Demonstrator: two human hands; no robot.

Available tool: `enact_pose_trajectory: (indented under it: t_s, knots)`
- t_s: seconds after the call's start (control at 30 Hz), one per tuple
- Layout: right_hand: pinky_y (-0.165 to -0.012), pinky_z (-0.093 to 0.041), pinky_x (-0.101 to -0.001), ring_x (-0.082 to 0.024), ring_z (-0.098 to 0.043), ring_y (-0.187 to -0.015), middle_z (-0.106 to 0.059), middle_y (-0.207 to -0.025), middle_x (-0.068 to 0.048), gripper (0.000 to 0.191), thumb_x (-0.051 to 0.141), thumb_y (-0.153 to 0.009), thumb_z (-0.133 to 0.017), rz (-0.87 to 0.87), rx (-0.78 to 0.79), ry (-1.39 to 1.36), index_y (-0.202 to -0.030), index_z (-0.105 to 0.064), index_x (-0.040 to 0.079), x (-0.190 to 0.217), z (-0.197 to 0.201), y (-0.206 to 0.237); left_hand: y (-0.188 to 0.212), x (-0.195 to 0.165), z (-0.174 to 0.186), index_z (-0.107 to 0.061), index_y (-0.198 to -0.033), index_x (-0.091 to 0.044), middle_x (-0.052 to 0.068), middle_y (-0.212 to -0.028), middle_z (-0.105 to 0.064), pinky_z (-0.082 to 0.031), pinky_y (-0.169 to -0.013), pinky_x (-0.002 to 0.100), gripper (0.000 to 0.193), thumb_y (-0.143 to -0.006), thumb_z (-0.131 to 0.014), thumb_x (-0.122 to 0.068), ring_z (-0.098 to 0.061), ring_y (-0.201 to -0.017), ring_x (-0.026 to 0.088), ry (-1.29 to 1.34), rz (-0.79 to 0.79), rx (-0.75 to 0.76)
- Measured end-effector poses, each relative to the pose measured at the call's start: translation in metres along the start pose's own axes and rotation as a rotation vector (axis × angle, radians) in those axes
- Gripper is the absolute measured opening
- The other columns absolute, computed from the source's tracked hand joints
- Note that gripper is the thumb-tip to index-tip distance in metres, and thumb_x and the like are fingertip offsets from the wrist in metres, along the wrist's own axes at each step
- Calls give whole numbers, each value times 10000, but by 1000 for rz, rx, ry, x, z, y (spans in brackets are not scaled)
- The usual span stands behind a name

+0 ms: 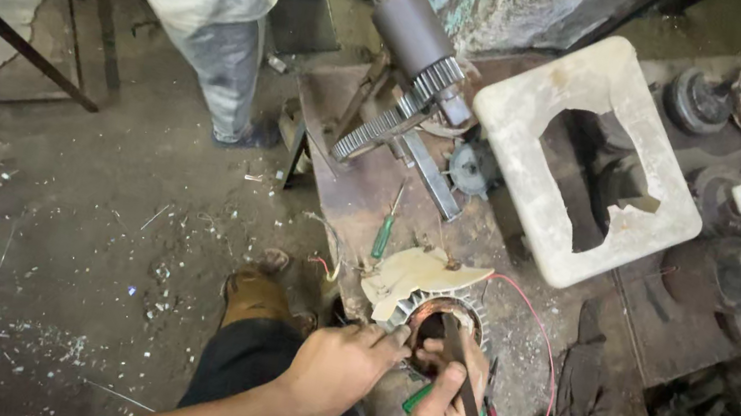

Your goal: The person uses pliers to pull and adjust copper windings inside a disassembled electric motor stator. They repeatedly grasp, pull, and reposition individual wires within the stator slots while working at a cluttered workshop bench.

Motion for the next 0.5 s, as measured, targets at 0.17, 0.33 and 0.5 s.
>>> enact_pose_trajectory:
  t_s: [0.17,0.33,0.5]
  knots:
    - [-918,-524,-347,-213,-664,-1030,-682,-1186,-171,388,223,-1149,-460,17,-18,173,-1329,-603,-89,-12,7,5,0,-5,-2,-690,-980,-100,105,-830,-706,-566,-568,387,124,-905,-657,-193,-715,-709,269,-32,9,57]
    - [-840,-583,-340,-211,-703,-885,-721,-1034,-148,398,251,-1110,-513,-239,-106,-97,-1293,-600,-91,-35,29,23,13,6,-4,-735,-1034,-90,155,-854,-718,-547,-598,437,167,-888,-668,-137,-703,-735,347,218,152,62]
    - [-777,-565,-354,-222,-688,-871,-717,-1076,-160,375,193,-1054,-619,-385,-123,-506,-1315,-606,-76,-41,38,30,18,17,-19,-699,-1343,-95,100,-891,-667,-519,-626,306,330,-1018,-667,-142,-633,-752,208,582,398,32]
Point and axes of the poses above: each hand's wrist, its own y-axis away from the middle knuckle, its own z-axis out of the back of the hand, x = y × z, the point moved 6 cm from there along -y, towards the middle knuckle
